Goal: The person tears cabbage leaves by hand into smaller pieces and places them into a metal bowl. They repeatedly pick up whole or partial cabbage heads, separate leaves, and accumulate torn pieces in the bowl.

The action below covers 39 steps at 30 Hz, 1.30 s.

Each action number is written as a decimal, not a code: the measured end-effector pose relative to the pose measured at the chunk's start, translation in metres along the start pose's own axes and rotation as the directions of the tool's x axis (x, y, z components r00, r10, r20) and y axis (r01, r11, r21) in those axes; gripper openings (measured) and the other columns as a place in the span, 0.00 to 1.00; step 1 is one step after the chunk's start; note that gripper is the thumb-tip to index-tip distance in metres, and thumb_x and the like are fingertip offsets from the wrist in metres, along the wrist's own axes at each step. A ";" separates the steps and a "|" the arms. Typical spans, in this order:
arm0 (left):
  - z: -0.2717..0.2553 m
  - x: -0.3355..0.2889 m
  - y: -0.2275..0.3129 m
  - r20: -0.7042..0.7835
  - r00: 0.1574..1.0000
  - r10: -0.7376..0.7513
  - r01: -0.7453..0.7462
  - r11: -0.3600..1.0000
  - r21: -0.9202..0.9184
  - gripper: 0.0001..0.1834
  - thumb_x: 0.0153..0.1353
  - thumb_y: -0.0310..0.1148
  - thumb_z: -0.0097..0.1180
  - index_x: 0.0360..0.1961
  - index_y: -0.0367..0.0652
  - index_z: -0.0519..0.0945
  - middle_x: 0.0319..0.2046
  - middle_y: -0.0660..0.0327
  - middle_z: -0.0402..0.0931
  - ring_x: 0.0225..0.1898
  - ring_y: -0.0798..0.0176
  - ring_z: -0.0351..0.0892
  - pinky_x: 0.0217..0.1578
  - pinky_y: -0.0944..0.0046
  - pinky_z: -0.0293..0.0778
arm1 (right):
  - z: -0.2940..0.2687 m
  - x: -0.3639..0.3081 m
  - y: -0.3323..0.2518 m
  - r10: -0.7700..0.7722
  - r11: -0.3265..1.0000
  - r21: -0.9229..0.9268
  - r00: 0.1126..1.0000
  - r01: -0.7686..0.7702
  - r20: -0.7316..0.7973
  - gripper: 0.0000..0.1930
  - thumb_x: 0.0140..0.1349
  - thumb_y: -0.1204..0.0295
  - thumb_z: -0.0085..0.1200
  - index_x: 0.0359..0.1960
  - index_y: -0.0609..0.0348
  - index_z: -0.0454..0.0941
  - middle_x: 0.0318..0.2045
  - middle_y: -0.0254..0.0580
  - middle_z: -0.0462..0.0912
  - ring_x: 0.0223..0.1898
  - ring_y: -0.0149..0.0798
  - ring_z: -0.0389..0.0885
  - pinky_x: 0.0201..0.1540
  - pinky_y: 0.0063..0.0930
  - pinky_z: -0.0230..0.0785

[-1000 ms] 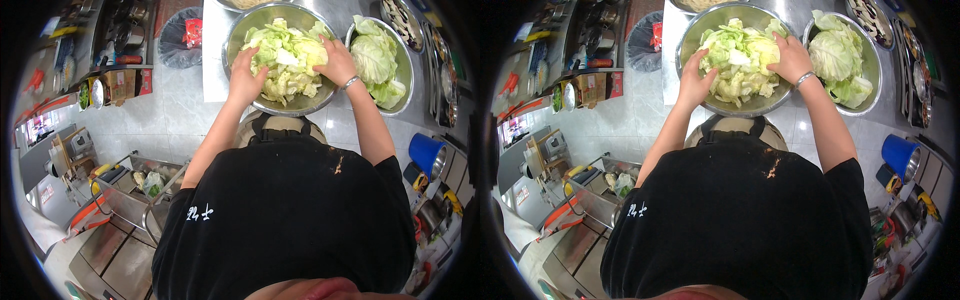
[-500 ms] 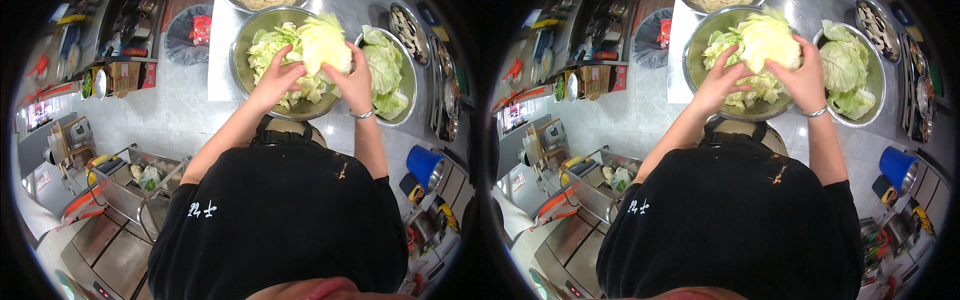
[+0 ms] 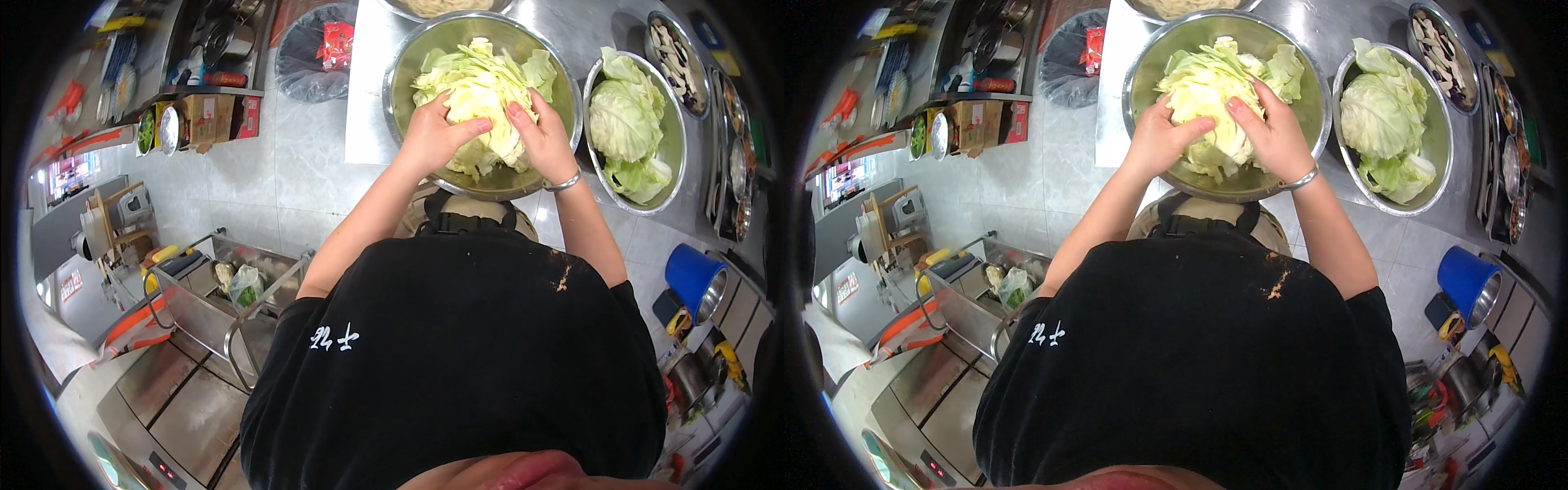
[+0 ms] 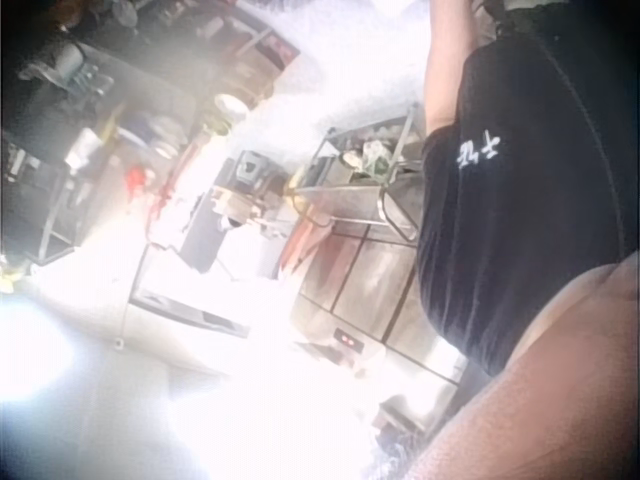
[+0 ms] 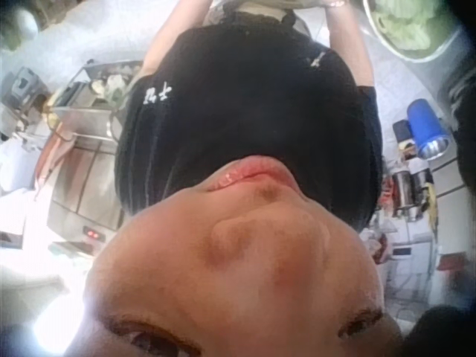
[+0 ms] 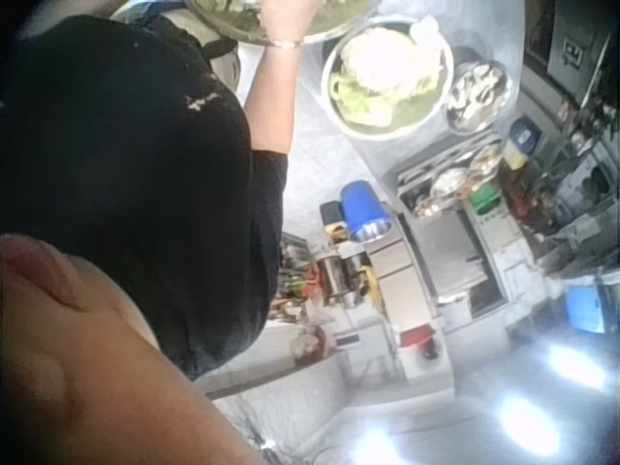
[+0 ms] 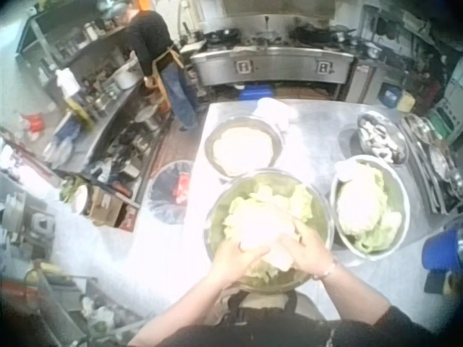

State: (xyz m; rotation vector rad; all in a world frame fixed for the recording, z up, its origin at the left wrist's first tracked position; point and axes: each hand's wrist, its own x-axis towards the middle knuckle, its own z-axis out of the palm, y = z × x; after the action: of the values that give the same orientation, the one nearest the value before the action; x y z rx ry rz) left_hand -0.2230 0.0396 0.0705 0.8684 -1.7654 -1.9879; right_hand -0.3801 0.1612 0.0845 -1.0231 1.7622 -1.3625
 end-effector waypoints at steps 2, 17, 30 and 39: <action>-0.003 0.000 -0.002 -0.008 1.000 -0.019 0.019 1.000 -0.019 0.27 0.55 0.35 0.71 0.52 0.30 0.77 0.45 0.56 0.84 0.45 0.67 0.81 0.48 0.65 0.77 | 0.001 0.004 0.009 0.027 0.997 0.074 1.000 -0.028 0.006 0.28 0.69 0.57 0.55 0.60 0.70 0.71 0.48 0.50 0.83 0.49 0.36 0.80 0.54 0.29 0.70; 0.014 -0.018 -0.003 -0.299 0.931 0.207 -0.219 0.976 -0.008 0.28 0.60 0.31 0.66 0.61 0.37 0.73 0.48 0.56 0.81 0.44 0.69 0.81 0.43 0.68 0.78 | 0.021 0.018 0.027 0.167 0.985 0.020 0.919 -0.171 -0.356 0.29 0.69 0.56 0.54 0.56 0.75 0.71 0.47 0.54 0.83 0.48 0.41 0.81 0.53 0.31 0.71; -0.017 -0.005 0.010 0.044 0.937 0.346 -0.272 0.647 0.713 0.48 0.53 0.40 0.70 0.72 0.40 0.58 0.64 0.39 0.66 0.66 0.41 0.66 0.64 0.54 0.65 | -0.040 0.017 -0.009 0.003 0.854 -0.505 0.969 0.127 0.248 0.28 0.55 0.65 0.59 0.60 0.57 0.71 0.54 0.49 0.77 0.53 0.49 0.79 0.57 0.37 0.70; -0.003 0.004 0.036 0.009 0.996 0.083 -0.062 0.660 0.748 0.31 0.55 0.41 0.68 0.57 0.36 0.75 0.35 0.41 0.83 0.41 0.41 0.83 0.42 0.52 0.78 | -0.018 0.018 -0.032 -0.114 0.845 -0.508 0.985 0.166 0.132 0.20 0.61 0.57 0.61 0.48 0.57 0.76 0.49 0.50 0.81 0.51 0.52 0.80 0.53 0.40 0.72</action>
State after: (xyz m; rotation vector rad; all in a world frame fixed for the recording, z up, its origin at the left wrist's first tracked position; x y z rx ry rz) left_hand -0.2288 0.0286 0.1044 1.0044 -2.6038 -1.1218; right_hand -0.3978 0.1489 0.1184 -1.5046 2.0649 -0.9039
